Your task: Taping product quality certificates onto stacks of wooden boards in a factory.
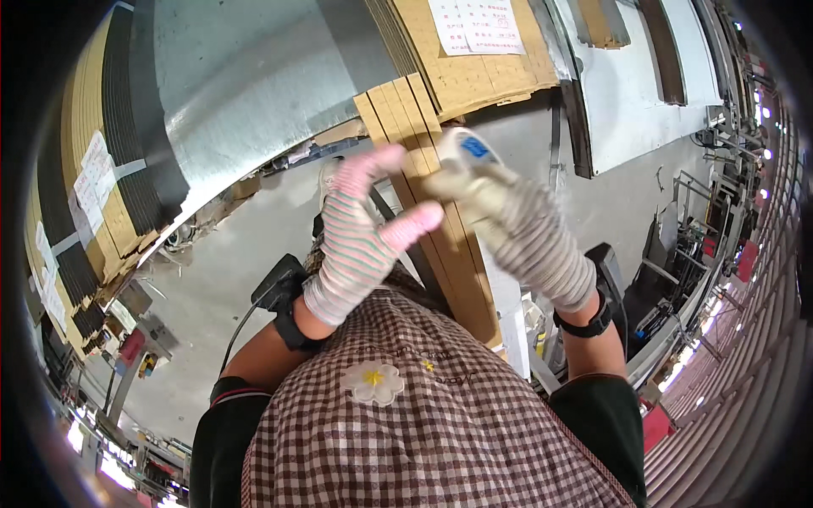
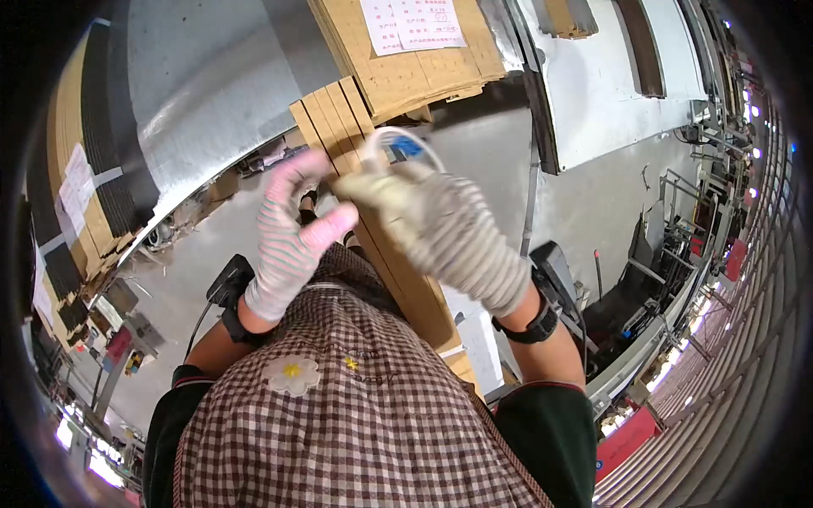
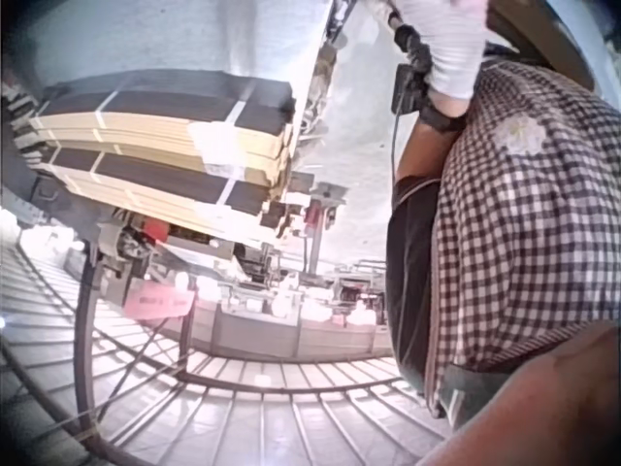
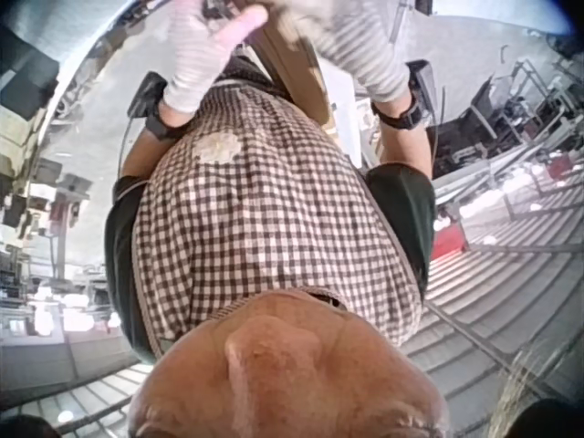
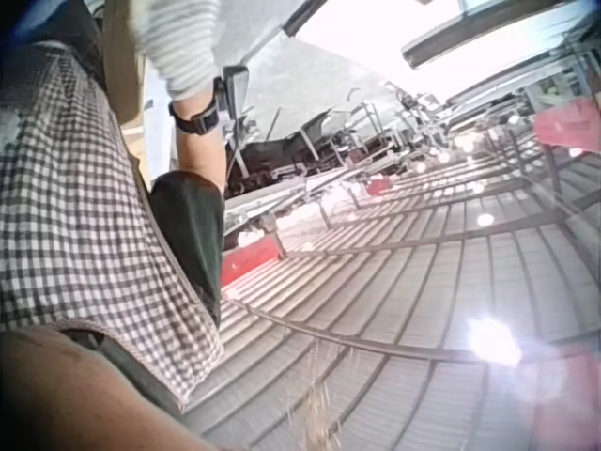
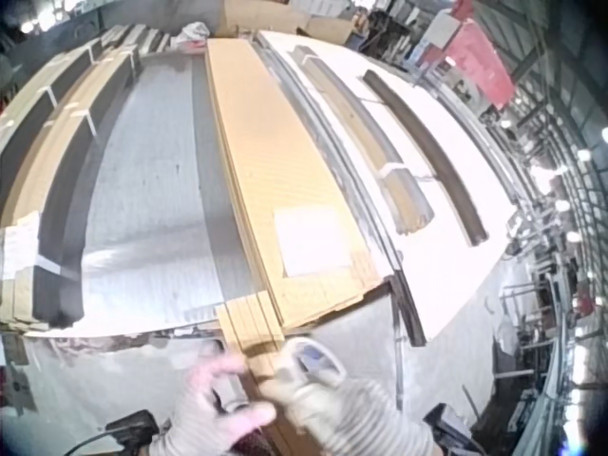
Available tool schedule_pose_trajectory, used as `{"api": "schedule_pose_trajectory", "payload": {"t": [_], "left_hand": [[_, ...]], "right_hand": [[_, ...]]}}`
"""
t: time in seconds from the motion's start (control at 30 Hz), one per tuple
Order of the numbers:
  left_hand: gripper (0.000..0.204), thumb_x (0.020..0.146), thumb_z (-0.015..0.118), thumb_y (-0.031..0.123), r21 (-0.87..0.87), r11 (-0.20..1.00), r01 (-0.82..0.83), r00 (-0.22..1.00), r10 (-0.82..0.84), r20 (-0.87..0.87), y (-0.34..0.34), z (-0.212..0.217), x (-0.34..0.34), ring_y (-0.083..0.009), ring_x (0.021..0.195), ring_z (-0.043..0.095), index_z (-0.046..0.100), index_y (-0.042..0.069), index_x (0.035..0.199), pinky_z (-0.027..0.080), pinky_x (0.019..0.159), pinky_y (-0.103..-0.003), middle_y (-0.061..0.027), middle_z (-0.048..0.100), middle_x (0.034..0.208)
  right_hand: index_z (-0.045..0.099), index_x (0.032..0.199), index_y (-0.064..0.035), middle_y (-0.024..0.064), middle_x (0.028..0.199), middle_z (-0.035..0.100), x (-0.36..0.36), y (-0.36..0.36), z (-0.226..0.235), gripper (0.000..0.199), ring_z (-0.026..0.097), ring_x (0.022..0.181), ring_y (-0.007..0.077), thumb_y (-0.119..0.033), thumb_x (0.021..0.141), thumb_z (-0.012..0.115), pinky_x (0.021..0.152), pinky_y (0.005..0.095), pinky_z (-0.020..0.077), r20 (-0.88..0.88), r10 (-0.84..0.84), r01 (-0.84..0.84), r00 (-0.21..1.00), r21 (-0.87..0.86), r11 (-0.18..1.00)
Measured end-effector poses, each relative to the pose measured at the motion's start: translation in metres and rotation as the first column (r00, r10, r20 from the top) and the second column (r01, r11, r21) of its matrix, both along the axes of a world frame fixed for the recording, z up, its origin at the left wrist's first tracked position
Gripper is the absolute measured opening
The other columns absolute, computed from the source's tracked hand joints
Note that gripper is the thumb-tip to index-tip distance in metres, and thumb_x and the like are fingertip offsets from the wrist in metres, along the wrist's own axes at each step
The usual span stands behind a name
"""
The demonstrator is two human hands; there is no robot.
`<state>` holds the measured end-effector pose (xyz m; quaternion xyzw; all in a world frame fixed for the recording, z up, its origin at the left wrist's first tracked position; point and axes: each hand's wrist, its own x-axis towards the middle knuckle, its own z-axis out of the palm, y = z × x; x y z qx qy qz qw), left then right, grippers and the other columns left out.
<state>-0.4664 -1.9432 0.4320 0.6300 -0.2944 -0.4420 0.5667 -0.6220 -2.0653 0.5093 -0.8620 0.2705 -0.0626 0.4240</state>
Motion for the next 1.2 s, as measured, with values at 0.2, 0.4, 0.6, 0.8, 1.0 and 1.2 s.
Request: {"api": "schedule_pose_trajectory", "payload": {"t": [0.2, 0.4, 0.6, 0.8, 1.0, 1.2], "left_hand": [[0.015, 0.095, 0.07, 0.011, 0.068, 0.997, 0.031, 0.988, -0.02, -0.151, 0.03, 0.012, 0.027, -0.0075, 0.073, 0.055, 0.06, 0.003, 0.086, 0.05, 0.075, -0.024, 0.0003, 0.063, 0.082], [0.022, 0.088, 0.08, 0.018, 0.193, 0.971, -0.138, 0.877, 0.211, -0.432, 0.005, -0.09, 0.016, -0.0093, 0.076, 0.058, 0.063, 0.005, 0.095, 0.049, 0.072, -0.024, 0.0009, 0.064, 0.087], [0.069, 0.074, 0.092, 0.02, 0.114, 0.991, -0.065, 0.734, 0.125, -0.668, -0.022, -0.198, 0.008, -0.0135, 0.086, 0.061, 0.052, 0.004, 0.128, 0.054, 0.077, -0.029, -0.0025, 0.062, 0.103], [0.051, 0.083, 0.078, 0.012, -0.301, 0.942, 0.147, 0.456, -0.334, -0.825, -0.088, -0.202, -0.026, -0.0166, 0.093, 0.064, 0.055, 0.001, 0.127, 0.056, 0.082, -0.031, -0.0066, 0.064, 0.109], [0.036, 0.092, 0.064, 0.005, -0.288, 0.954, 0.079, 0.204, -0.298, -0.933, -0.094, -0.215, -0.029, -0.0198, 0.1, 0.067, 0.058, -0.002, 0.127, 0.058, 0.088, -0.033, -0.0107, 0.067, 0.115], [0.028, 0.099, 0.054, -0.002, 0.038, 0.998, -0.043, 0.977, 0.05, -0.208, 0.034, -0.139, 0.055, -0.0222, 0.106, 0.069, 0.062, -0.003, 0.126, 0.059, 0.093, -0.035, -0.0144, 0.069, 0.12]], "right_hand": [[0.072, 0.103, -0.0182, 0.0038, 0.064, 0.056, 0.04, -0.017, 0.029, 0.016, 0.054, 0.05, 0.0165, -0.03, 0.099, 0.062, 0.045, 0.0321, 0.0411, -0.315, 0.285, -0.331, 0.905, -0.103, 0.938], [0.066, 0.088, -0.0169, 0.0022, 0.077, 0.06, 0.025, -0.048, -0.04, 0.023, 0.059, 0.069, 0.0207, -0.039, 0.094, 0.066, 0.063, 0.0358, 0.0461, -0.425, -0.061, -0.231, 0.903, -0.601, 0.765], [0.06, 0.113, -0.0111, 0.0134, 0.113, 0.058, 0.031, 0.028, -0.066, 0.049, 0.055, 0.107, 0.0349, -0.026, 0.073, 0.084, 0.091, 0.0487, 0.0435, -0.014, -0.382, 0.333, 0.924, -0.46, 0.823], [0.053, 0.123, -0.0094, 0.0174, 0.118, 0.051, 0.05, 0.046, -0.09, 0.066, 0.052, 0.107, 0.0398, -0.019, 0.066, 0.086, 0.089, 0.0507, 0.0447, -0.039, -0.48, 0.397, 0.877, -0.504, 0.767], [0.05, 0.121, -0.0077, 0.0194, 0.118, 0.048, 0.048, 0.046, -0.096, 0.065, 0.054, 0.104, 0.0381, -0.016, 0.068, 0.087, 0.085, 0.047, 0.0483, -0.023, -0.496, 0.429, 0.868, -0.467, 0.773], [0.052, 0.121, -0.0061, 0.0253, 0.121, 0.051, 0.047, 0.048, -0.098, 0.061, 0.054, 0.109, 0.0423, -0.017, 0.07, 0.085, 0.089, 0.0499, 0.0492, 0.009, -0.513, 0.454, 0.858, -0.481, 0.75]]}}
